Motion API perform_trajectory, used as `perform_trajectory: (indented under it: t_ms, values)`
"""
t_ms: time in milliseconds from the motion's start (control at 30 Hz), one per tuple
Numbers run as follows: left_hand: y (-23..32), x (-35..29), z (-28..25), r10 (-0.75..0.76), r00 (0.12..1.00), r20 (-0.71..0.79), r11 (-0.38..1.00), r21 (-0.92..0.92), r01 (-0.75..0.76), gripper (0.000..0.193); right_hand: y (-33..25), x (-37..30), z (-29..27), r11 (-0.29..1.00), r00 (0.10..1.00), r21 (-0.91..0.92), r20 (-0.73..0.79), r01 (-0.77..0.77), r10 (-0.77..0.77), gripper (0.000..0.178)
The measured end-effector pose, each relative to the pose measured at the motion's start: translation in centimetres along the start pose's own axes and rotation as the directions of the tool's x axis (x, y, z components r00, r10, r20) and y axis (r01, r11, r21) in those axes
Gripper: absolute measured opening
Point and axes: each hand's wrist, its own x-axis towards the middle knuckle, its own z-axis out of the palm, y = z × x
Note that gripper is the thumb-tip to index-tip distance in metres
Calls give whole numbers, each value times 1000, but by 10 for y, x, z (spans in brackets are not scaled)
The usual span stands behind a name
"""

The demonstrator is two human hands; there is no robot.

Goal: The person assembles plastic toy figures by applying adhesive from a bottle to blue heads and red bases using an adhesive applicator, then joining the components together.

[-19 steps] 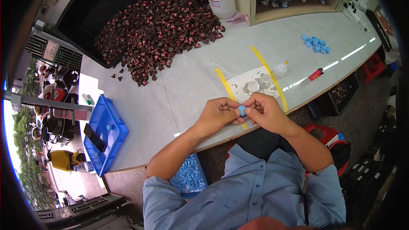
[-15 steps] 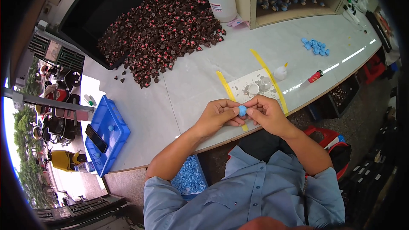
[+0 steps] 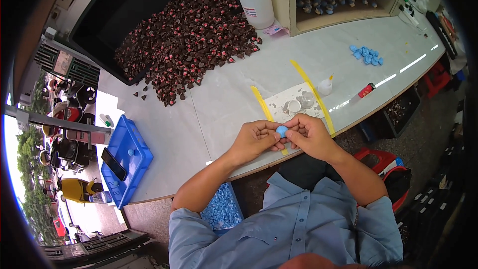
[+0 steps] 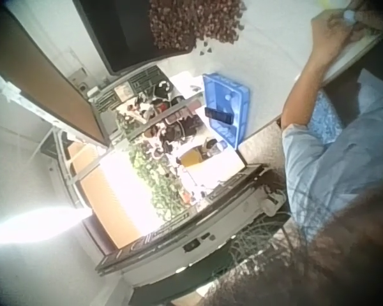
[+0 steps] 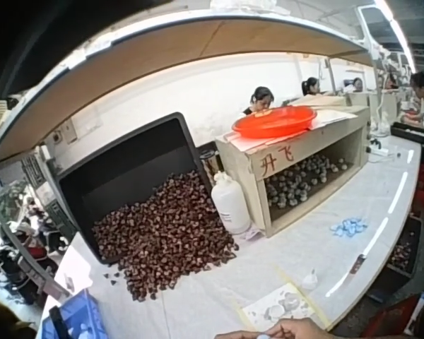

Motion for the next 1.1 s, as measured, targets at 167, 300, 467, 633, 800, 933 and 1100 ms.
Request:
perform_trajectory:
  t_ms: [167, 300, 467, 633, 800, 933, 1100]
  values:
    - [-3, -1, 6, 29, 999, -37, 999, 43, -27, 29, 0, 1, 2, 999, 1000, -39, -23, -19, 18, 9]
    - [-6, 1, 3, 31, 998, -46, 999, 31, -29, 29, 0, 2, 5, 997, 1000, -80, -31, -3, 0, 7]
    - [-2, 0, 2, 14, 999, -36, 999, 50, -12, 28, 4, 3, 5, 991, 999, -131, -44, 16, -22, 6]
    - [3, 0, -1, -21, 1000, 6, 999, 50, 21, 32, 6, 1, 10, 993, 988, -97, -128, 70, -82, 11]
    - [-1, -1, -6, -44, 998, 55, 999, 30, 42, 37, 13, -1, 9, 984, 984, -124, -106, 127, -140, 16]
    - [0, -1, -5, -19, 996, 85, 999, 32, 16, 40, 10, -3, 11, 974, 980, -152, -83, 167, -181, 17]
    - [2, -1, -2, -16, 996, 86, 998, 63, 11, 40, 17, -3, 13, 958, 962, -201, -137, 205, -234, 20]
